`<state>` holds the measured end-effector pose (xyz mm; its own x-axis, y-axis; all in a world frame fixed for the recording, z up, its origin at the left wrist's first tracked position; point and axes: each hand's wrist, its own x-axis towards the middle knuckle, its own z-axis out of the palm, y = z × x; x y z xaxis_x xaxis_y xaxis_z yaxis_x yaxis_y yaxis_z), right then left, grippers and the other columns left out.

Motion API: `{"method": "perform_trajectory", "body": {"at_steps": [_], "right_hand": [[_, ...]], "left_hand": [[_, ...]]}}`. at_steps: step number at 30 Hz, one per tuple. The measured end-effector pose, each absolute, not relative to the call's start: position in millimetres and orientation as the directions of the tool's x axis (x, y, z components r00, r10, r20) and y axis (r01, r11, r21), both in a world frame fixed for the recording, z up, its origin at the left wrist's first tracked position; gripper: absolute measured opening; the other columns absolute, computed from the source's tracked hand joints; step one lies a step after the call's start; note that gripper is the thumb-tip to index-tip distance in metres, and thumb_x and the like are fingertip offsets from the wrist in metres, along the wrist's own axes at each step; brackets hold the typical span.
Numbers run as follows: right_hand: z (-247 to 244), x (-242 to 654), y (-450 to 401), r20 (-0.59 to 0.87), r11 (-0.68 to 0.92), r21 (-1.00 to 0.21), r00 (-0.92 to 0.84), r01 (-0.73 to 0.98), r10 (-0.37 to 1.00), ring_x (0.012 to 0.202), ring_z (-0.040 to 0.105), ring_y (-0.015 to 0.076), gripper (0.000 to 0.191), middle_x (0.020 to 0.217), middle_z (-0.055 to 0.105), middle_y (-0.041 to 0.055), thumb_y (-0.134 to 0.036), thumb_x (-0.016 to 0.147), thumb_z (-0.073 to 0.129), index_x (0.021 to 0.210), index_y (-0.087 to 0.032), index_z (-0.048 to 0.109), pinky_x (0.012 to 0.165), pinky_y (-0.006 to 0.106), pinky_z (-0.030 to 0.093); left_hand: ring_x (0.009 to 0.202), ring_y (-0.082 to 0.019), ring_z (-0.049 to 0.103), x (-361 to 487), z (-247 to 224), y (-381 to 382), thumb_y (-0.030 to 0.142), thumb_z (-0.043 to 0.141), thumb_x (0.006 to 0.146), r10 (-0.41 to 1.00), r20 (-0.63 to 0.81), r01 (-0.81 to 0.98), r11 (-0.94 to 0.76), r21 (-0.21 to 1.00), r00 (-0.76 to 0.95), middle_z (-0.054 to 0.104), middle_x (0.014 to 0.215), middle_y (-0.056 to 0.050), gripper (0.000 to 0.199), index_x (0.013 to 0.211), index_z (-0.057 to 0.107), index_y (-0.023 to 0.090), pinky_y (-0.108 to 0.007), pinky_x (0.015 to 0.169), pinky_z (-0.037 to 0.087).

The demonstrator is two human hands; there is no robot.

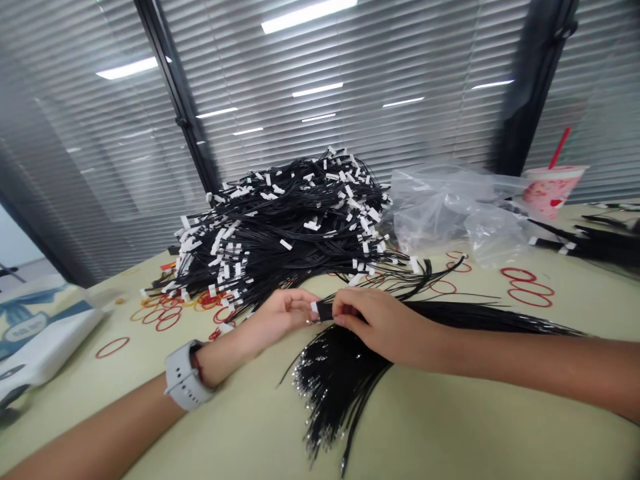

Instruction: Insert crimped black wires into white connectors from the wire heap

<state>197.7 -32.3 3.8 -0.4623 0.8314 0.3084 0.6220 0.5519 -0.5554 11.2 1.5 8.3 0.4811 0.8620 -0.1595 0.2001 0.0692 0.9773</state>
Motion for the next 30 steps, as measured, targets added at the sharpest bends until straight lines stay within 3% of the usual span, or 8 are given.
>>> {"method": "perform_trajectory", "body": {"at_steps": [10,21,30], "right_hand": [[-4.0,196.4,-24.0,0.334,0.476,-0.623,-0.340,0.621,0.879,0.063,0.046,0.0079,0.014,0.070,0.055,-0.0006,-0.018,0.079,0.048,0.071,-0.016,0.058,0.059,0.022,0.033],[-18.2,200.1,-22.0,0.413,0.539,-0.511,-0.358,0.670,0.837,0.059,0.044,0.0071,0.013,0.067,0.054,-0.0012,-0.018,0.078,0.045,0.067,-0.016,0.053,0.057,0.022,0.033],[-17.4,200.0,-25.3,0.434,0.539,-0.498,-0.342,0.680,0.833,0.063,0.045,0.0080,0.012,0.069,0.054,-0.0011,-0.017,0.078,0.044,0.069,-0.016,0.052,0.060,0.023,0.034]], "left_hand": [[0.071,-0.011,0.056,10.4,11.5,0.2,0.009,0.063,0.059,0.876,-0.196,0.205,0.115,0.972,0.440,0.062,0.075,-0.001,0.022,0.080,0.059,0.013,-0.027,0.074,0.038],[0.068,-0.008,0.055,5.5,4.6,3.1,0.007,0.061,0.064,0.881,-0.219,0.218,0.136,0.966,0.419,0.061,0.074,-0.001,0.019,0.082,0.056,0.012,-0.024,0.072,0.038],[0.066,-0.009,0.054,7.9,7.2,1.7,0.008,0.061,0.067,0.885,-0.232,0.232,0.146,0.962,0.403,0.061,0.072,-0.001,0.016,0.082,0.056,0.012,-0.023,0.067,0.036]]}}
